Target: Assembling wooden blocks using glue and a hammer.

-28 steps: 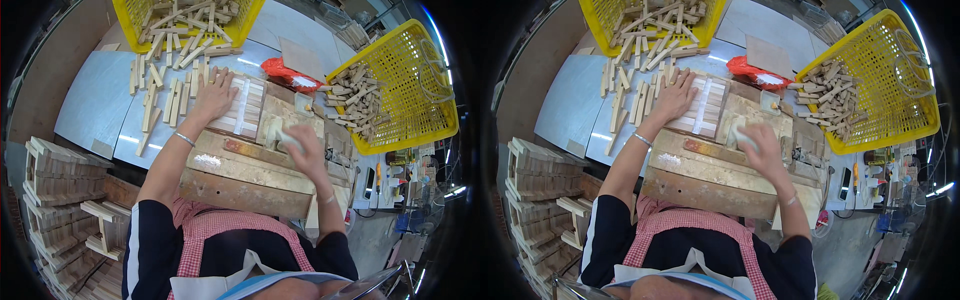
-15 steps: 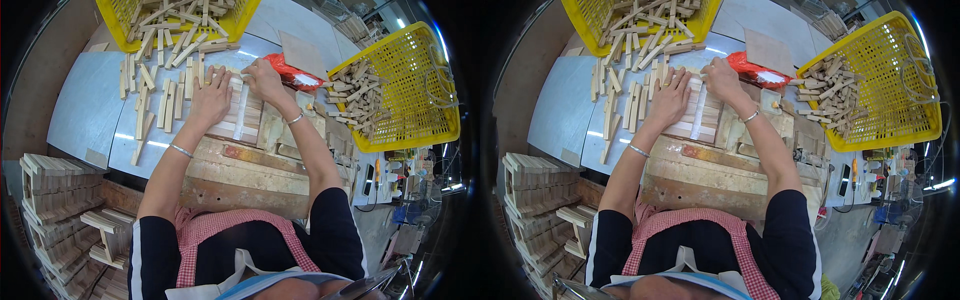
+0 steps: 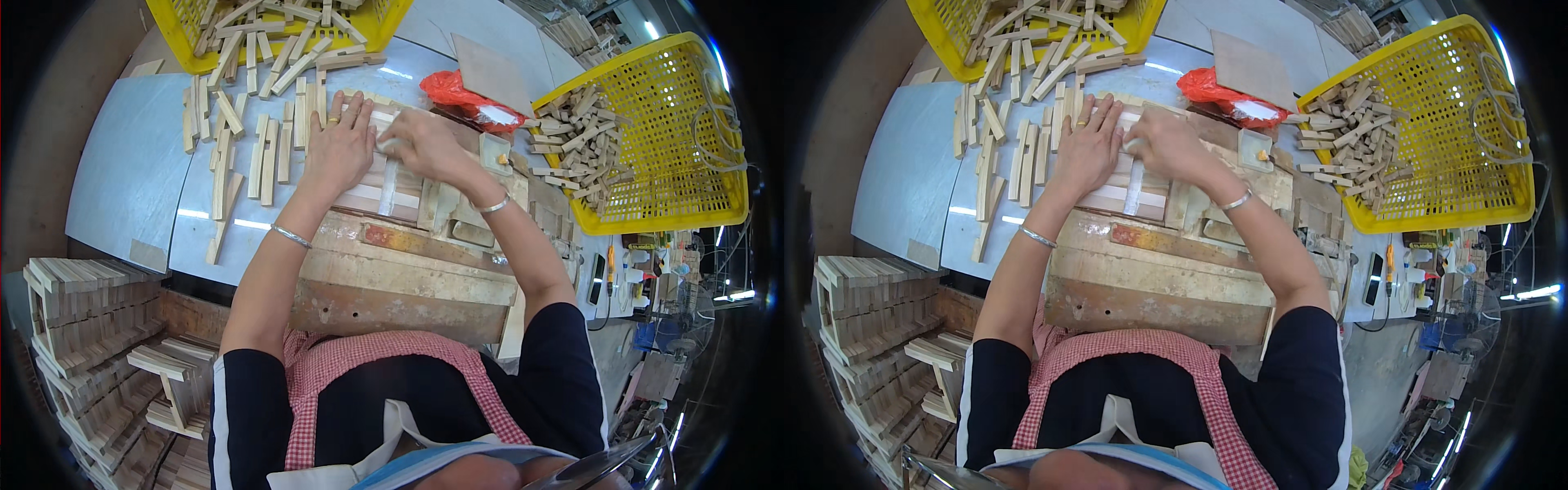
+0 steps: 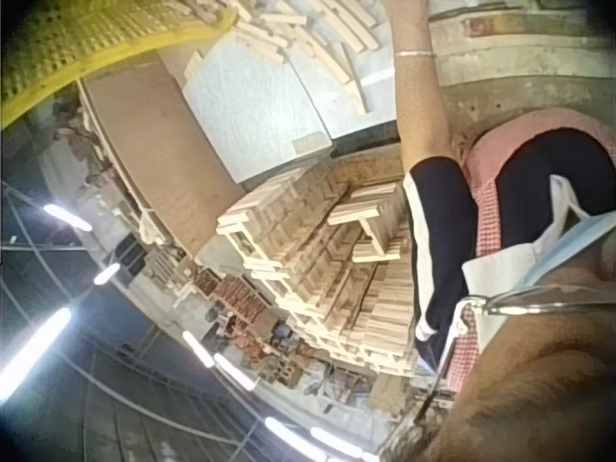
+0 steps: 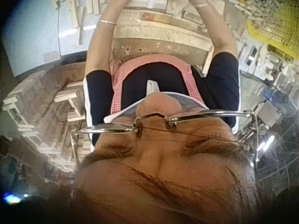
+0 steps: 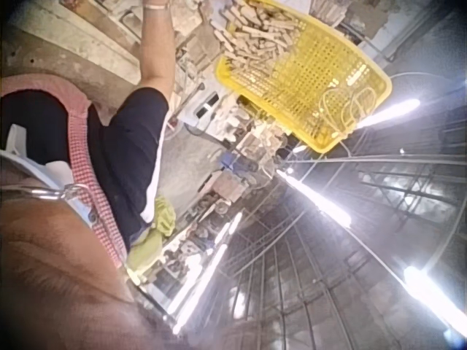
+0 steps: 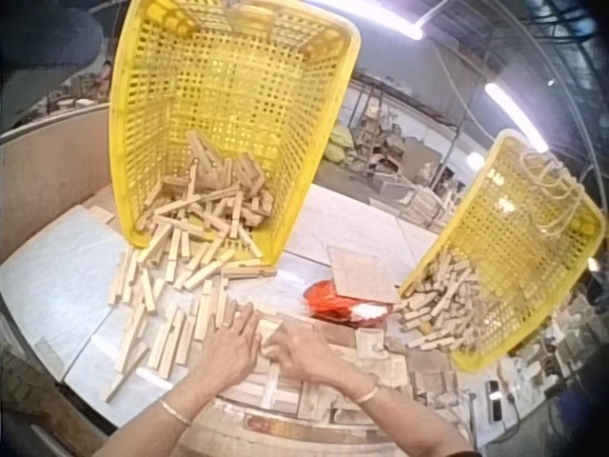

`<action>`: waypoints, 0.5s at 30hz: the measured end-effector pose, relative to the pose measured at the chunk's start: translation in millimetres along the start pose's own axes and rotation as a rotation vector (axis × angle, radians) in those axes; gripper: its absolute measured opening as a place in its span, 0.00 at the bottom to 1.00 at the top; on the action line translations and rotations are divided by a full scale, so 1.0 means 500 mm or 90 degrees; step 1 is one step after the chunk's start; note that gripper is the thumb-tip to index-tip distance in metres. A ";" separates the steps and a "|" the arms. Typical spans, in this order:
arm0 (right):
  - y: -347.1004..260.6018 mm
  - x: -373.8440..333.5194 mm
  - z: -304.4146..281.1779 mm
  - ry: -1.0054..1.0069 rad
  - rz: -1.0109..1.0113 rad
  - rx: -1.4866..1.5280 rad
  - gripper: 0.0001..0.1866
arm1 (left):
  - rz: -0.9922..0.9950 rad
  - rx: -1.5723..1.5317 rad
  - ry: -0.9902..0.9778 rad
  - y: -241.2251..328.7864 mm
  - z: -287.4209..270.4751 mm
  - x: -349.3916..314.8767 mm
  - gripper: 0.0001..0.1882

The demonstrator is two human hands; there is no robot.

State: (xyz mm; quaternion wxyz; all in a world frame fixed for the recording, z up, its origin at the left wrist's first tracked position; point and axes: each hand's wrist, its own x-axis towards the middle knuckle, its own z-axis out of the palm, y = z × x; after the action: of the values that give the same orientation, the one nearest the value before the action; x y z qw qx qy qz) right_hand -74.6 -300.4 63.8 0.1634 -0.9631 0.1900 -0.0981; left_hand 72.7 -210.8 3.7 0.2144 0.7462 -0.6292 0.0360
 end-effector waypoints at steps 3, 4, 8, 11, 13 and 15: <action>-0.063 -0.049 -0.010 -0.050 -0.030 0.041 0.09 | 0.002 -0.011 0.020 -0.004 0.006 0.003 0.25; -0.077 -0.063 -0.009 -0.084 -0.053 0.075 0.09 | 0.003 -0.012 0.024 -0.002 0.005 0.002 0.25; -0.111 -0.095 -0.002 -0.083 -0.072 0.057 0.08 | -0.009 0.015 -0.004 -0.001 0.003 0.007 0.24; -0.103 -0.096 -0.023 -0.052 -0.037 0.139 0.08 | -0.005 0.012 0.005 -0.002 0.004 0.008 0.24; -0.075 -0.087 -0.044 -0.022 -0.008 0.216 0.08 | -0.008 0.016 -0.002 -0.001 0.001 0.006 0.24; -0.029 -0.062 -0.066 0.083 0.040 0.144 0.09 | -0.009 0.023 0.000 -0.002 -0.001 0.003 0.24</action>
State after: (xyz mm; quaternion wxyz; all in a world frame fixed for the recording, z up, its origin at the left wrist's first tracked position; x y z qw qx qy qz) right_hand -106.0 -284.5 95.6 0.2612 -0.9237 0.2178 -0.1765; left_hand 74.2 -212.0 4.5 0.2013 0.7544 -0.6231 0.0461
